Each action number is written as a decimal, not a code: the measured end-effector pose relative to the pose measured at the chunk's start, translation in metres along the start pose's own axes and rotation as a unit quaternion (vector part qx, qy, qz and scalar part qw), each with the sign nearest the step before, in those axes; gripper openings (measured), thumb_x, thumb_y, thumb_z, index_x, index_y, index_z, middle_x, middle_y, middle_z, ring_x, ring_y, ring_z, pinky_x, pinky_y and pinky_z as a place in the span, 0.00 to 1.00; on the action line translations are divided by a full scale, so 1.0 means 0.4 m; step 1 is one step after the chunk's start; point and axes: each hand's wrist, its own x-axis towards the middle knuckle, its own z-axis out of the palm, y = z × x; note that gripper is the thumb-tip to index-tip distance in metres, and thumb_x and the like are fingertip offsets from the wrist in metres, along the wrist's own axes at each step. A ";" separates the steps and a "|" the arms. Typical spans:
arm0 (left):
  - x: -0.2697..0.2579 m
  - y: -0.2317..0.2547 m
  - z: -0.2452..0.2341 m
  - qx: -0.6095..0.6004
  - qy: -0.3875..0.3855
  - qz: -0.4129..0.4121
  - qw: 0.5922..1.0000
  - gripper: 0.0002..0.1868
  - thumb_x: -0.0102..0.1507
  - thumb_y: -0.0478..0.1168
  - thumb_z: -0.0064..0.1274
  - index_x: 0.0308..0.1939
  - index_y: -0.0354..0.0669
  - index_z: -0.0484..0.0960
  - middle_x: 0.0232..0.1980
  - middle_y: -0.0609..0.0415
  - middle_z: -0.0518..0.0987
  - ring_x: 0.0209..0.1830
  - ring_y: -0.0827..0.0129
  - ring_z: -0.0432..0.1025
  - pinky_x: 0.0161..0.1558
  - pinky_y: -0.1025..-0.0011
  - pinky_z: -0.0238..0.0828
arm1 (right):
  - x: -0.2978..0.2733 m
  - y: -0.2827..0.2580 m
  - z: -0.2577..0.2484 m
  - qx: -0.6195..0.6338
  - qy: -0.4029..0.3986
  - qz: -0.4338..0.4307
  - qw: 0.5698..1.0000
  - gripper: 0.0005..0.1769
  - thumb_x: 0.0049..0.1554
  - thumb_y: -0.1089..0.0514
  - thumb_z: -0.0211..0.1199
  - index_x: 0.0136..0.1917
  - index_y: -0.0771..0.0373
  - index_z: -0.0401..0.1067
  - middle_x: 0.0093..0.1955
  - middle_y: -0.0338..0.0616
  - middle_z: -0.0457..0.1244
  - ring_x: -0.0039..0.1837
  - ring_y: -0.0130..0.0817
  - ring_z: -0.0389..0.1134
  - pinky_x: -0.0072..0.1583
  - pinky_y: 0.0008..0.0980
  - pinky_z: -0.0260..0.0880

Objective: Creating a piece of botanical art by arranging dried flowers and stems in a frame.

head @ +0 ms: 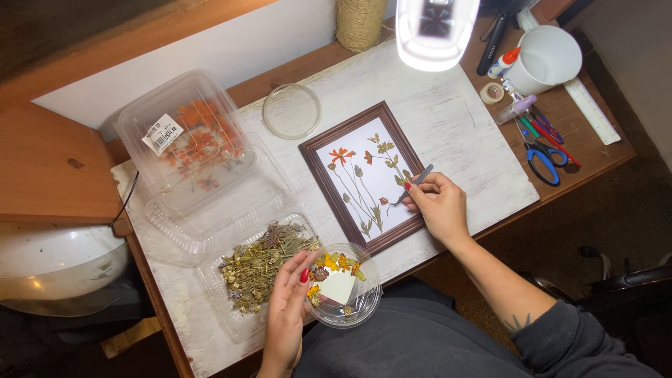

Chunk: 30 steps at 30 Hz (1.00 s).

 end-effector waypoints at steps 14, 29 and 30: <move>-0.006 0.000 -0.014 0.021 0.013 -0.010 1.000 0.27 0.70 0.43 0.37 0.72 0.38 0.61 0.75 0.44 0.70 0.66 0.66 0.72 0.60 0.69 0.74 | 0.016 -0.008 0.016 -0.004 -0.020 0.012 1.000 0.08 0.60 0.65 0.64 0.51 0.74 0.72 0.44 0.50 0.70 0.44 0.29 0.75 0.43 0.23 0.78; -0.011 -0.007 -0.014 0.001 -0.006 0.007 1.000 0.27 0.70 0.42 0.38 0.72 0.35 0.59 0.75 0.42 0.69 0.66 0.62 0.72 0.60 0.66 0.74 | 0.069 0.027 0.005 0.005 -0.102 -0.044 0.994 0.09 0.61 0.66 0.63 0.54 0.73 0.71 0.45 0.49 0.70 0.45 0.29 0.75 0.42 0.24 0.75; -0.010 -0.006 -0.011 0.001 -0.006 0.007 1.000 0.27 0.70 0.42 0.38 0.72 0.35 0.59 0.75 0.42 0.69 0.66 0.62 0.72 0.60 0.66 0.74 | 0.069 0.026 0.004 0.004 -0.103 -0.044 0.994 0.09 0.61 0.66 0.63 0.54 0.73 0.71 0.45 0.49 0.70 0.45 0.29 0.75 0.42 0.24 0.75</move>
